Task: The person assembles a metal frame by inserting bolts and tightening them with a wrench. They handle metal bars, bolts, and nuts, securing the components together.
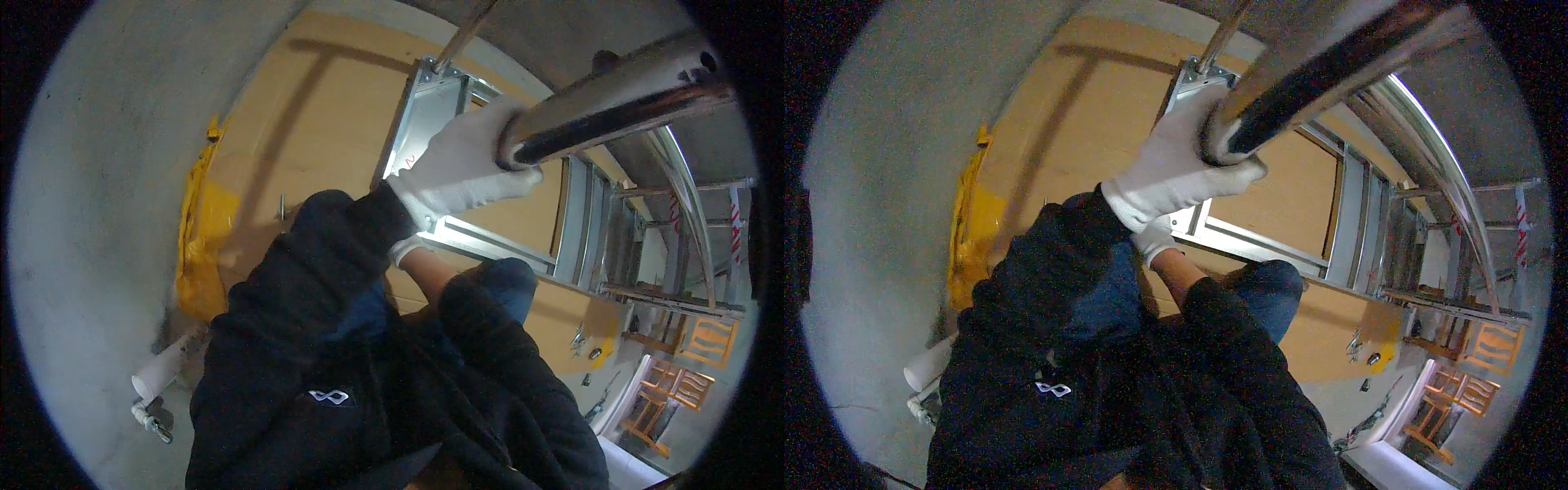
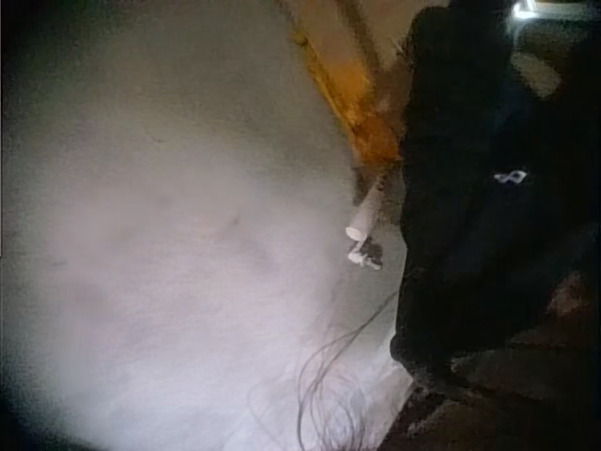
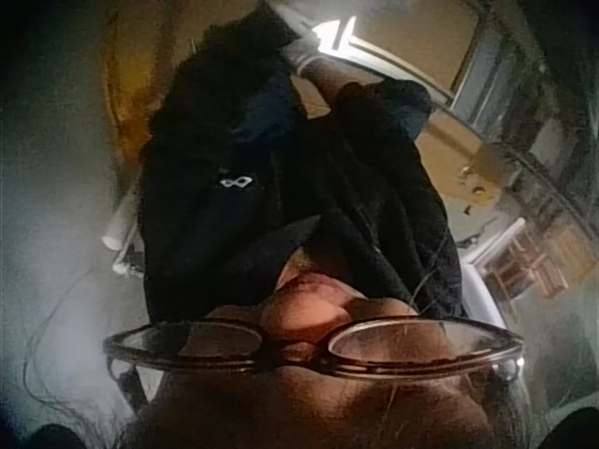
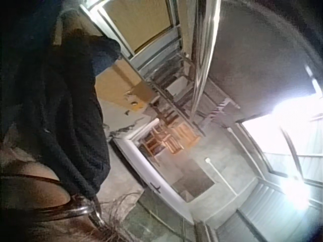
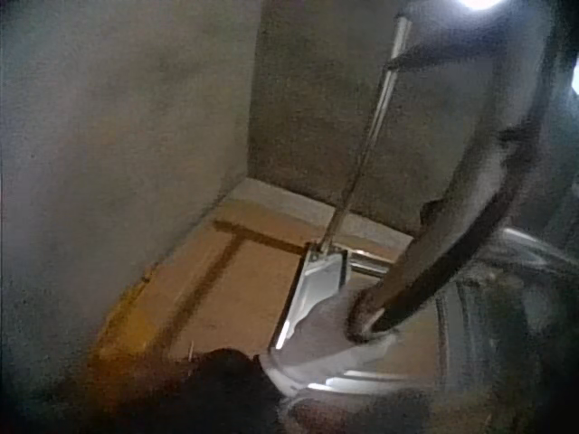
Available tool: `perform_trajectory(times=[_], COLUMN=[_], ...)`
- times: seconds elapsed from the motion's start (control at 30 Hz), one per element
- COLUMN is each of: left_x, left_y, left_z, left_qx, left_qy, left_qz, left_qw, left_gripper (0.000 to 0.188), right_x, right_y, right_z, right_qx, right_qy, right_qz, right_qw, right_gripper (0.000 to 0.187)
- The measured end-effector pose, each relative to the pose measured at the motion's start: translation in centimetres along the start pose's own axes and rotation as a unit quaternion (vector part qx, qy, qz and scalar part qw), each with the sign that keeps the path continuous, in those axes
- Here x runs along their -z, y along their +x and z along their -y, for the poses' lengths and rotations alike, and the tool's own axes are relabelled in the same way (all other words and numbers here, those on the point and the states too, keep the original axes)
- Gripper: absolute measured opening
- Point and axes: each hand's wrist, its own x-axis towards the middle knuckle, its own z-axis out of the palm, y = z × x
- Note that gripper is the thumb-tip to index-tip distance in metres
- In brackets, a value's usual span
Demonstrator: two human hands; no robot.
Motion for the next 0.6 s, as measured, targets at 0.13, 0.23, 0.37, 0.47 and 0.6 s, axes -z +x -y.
perform_trajectory(times=[0.13,0.23,0.37,0.47,0.6], left_x=[0.0,0.1,-0.2,-0.2,-0.2], left_y=[0.2,0.1,0.1,0.1,-0.3], left_z=[0.1,0.0,0.3,0.4,1.1], left_qx=[0.049,0.096,0.09,0.112,0.104], left_qy=[-0.057,-0.077,-0.083,-0.083,-0.076], left_qz=[0.016,0.019,0.027,0.033,0.013], left_qw=[0.997,0.992,0.992,0.99,0.992], left_gripper=[0.055,0.064,0.057,0.054,0.053], right_x=[1.1,1.9,2.6,3.7,8.8], right_y=[1.2,1.7,1.8,2.1,3.2], right_z=[0.0,0.1,0.2,0.6,2.2], right_qx=[-0.001,-0.038,-0.078,-0.118,-0.122], right_qy=[-0.04,0.071,0.139,0.197,0.111], right_qz=[0.1,0.126,0.135,0.175,0.294], right_qw=[0.994,0.989,0.978,0.958,0.941], right_gripper=[0.04,0.042,0.045,0.047,0.048])
